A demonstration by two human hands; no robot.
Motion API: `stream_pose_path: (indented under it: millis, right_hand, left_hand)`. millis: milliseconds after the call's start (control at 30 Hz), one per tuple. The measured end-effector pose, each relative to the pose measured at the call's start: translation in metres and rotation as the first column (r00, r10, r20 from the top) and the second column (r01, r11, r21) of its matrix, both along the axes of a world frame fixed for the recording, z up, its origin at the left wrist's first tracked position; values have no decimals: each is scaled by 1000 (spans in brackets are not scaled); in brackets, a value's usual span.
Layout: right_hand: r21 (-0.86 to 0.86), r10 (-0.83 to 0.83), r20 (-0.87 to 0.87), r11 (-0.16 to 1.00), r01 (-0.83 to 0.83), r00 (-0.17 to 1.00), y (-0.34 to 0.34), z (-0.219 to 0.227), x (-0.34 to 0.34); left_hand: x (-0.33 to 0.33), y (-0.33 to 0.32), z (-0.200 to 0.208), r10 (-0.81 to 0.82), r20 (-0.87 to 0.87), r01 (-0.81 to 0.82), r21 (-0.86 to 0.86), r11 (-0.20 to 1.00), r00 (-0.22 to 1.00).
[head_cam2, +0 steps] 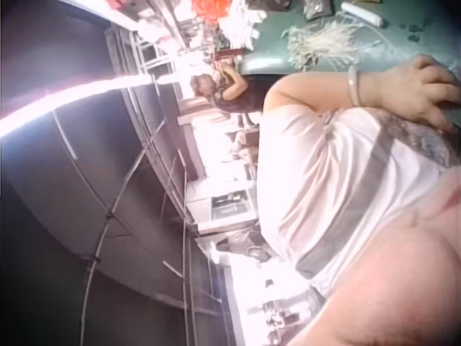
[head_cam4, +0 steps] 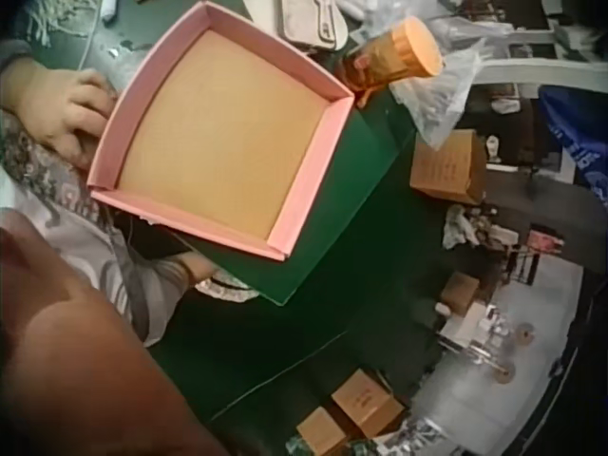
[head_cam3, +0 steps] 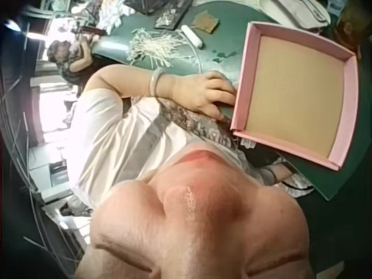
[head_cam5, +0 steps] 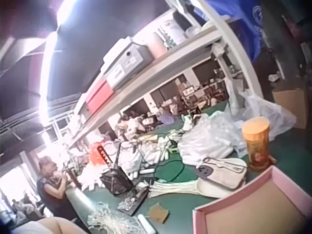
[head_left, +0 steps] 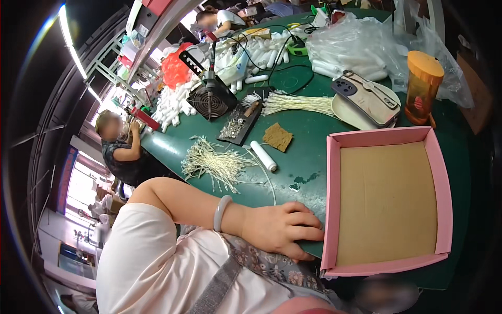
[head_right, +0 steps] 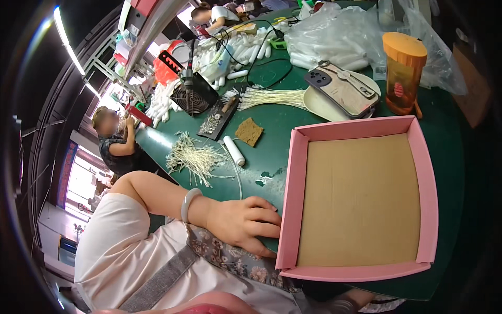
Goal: The person assembles electronic components by threading wires into plastic tubes and soldering the connections to the tubes using a soldering iron and solder wire.
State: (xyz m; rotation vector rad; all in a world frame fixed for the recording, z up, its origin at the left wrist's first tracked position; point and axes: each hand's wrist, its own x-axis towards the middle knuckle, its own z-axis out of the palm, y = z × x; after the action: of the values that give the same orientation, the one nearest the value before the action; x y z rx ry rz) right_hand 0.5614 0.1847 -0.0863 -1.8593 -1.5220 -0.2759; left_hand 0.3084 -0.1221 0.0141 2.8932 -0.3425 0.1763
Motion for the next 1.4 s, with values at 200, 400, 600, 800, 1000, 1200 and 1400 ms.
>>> stream_pose_path:
  millis: [200, 400, 600, 800, 1000, 1200, 1400]
  right_hand:
    - [-19, -81, 5, 997, 81, 997, -14, -36, 8]
    - [53, -133, 18, 990, 132, 991, -10, -40, 13]
    - [110, -194, -37, 974, 197, 980, -12, -64, 18]
    - [96, -283, -84, 952, 290, 956, -49, -110, 27]
    - [44, -373, -98, 924, 379, 922, -117, -166, 34]
    - [10, -455, -115, 888, 459, 883, -183, -212, 36]
    - [23, -526, -144, 845, 535, 838, -233, -241, 40]
  left_hand:
    - [2, 5, 1, 2, 8, -2, 4, 1000, 1000]
    - [-4, 2, -3, -22, 36, 23, -31, 999, 999]
    - [-4, -3, -5, -8, 44, 9, -30, 1000, 999]
    - [-1, -1, -6, -13, 40, 15, -38, 999, 999]
    - [-1, 1, -5, -3, 40, 5, -58, 998, 999]
    - [-1, 1, -7, 4, 57, 0, -71, 998, 998]
    - [-2, -3, -7, 3, 56, -1, -33, 999, 998]
